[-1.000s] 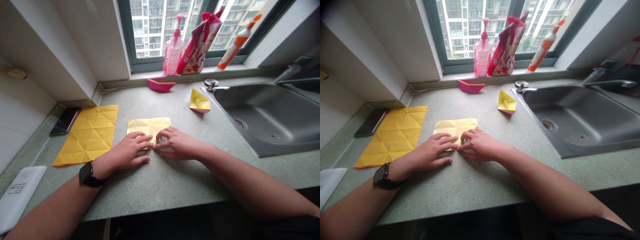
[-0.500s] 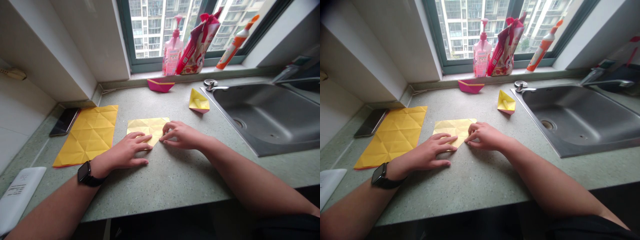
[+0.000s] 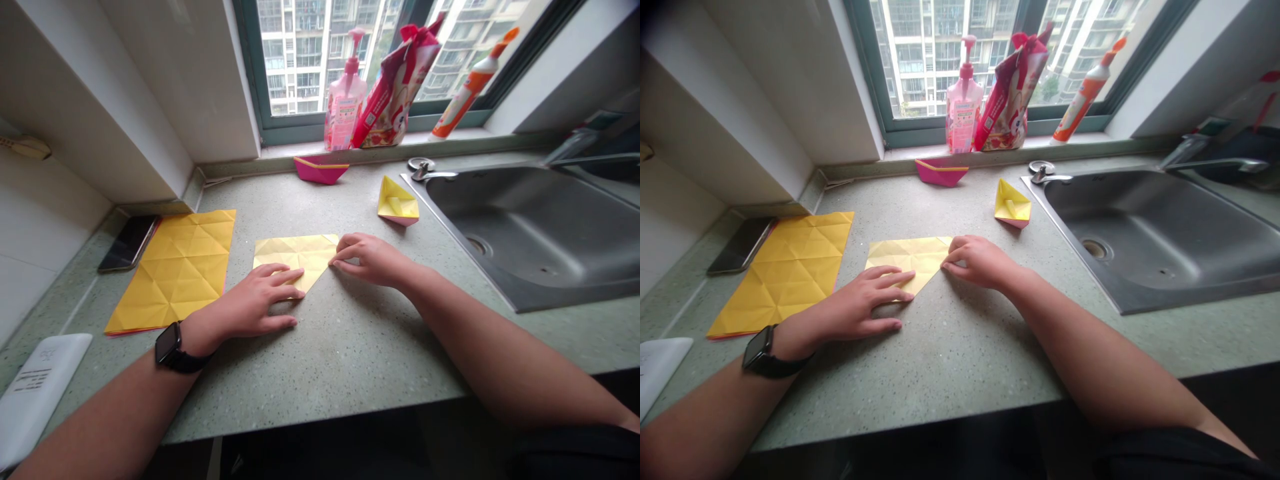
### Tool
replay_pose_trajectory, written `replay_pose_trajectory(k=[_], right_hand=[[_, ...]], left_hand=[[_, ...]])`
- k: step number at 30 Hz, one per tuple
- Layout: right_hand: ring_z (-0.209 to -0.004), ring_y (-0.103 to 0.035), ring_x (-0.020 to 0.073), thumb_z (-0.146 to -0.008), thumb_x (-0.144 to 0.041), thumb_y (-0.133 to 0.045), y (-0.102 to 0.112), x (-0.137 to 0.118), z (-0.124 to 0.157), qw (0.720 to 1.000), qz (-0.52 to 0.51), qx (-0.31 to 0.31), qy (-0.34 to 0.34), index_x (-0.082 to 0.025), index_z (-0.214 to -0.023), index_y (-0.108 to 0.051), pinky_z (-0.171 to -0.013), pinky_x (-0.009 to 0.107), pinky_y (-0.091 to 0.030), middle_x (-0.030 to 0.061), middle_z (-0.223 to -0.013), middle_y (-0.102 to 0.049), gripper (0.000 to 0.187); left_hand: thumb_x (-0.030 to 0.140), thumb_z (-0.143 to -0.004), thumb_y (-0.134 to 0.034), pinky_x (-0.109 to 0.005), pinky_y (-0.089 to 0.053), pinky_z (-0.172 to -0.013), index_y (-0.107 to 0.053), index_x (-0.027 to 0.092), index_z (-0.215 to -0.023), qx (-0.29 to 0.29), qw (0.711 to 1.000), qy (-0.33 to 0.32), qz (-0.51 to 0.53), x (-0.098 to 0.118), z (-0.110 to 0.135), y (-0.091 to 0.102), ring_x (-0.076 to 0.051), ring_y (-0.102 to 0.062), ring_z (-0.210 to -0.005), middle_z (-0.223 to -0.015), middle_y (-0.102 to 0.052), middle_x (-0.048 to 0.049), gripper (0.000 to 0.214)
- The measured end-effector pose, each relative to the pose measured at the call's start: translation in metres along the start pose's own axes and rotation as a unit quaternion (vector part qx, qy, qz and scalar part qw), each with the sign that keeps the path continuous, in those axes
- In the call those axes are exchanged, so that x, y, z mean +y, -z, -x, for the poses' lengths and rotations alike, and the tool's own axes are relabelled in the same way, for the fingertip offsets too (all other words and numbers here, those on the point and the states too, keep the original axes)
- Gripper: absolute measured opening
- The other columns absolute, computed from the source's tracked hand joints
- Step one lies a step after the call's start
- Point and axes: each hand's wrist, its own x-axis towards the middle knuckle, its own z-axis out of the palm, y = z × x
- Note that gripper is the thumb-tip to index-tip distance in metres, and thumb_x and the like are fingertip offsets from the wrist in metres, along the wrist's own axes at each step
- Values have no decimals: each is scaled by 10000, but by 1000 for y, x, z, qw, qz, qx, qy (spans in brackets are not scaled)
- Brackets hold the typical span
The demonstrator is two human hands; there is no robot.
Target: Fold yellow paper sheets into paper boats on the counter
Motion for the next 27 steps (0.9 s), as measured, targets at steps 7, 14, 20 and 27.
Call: replay_pose_trajectory(k=[7, 14, 20, 27], right_hand=[[-976, -735, 238, -1040, -340, -709, 12, 6, -1, 992, 32, -26, -120, -272, -1049, -917, -812, 364, -531, 89, -1091, -803, 219], [-1000, -751, 266, -1045, -313, -669, 13, 5, -2, 980, 79, -11, -182, -265, -1060, -913, -793, 388, -536, 95, -1094, -802, 249], [-1024, -746, 294, -1049, -291, -666, 8, -3, 3, 982, 116, 61, -139, -246, -1117, -892, -839, 421, -565, 111, -1133, -806, 240], [-1058, -728, 247, -1057, -260, -696, -9, -30, 2, 992, 28, 31, 115, -309, -1207, -864, -980, 429, -583, 79, -1181, -808, 230]], left_hand=[[540, -1011, -809, -612, -418, -1297, -762, 308, -1404, -18, 1000, 8, 3, 1, 0, 2, -411, -486, -1576, -1730, -552, -78, 459], [525, -1013, -810, -632, -430, -1287, -768, 321, -1398, -33, 999, 11, 1, 2, 0, 6, -425, -468, -1596, -1745, -533, -76, 438], [504, -1005, -827, -640, -453, -1273, -769, 312, -1405, -28, 1000, 9, -12, 4, -1, 5, -430, -497, -1572, -1726, -556, -88, 447], [542, -1018, -802, -663, -456, -1267, -724, 352, -1513, -28, 999, -11, -39, 4, 1, 4, -453, -496, -1574, -1736, -537, -112, 536]])
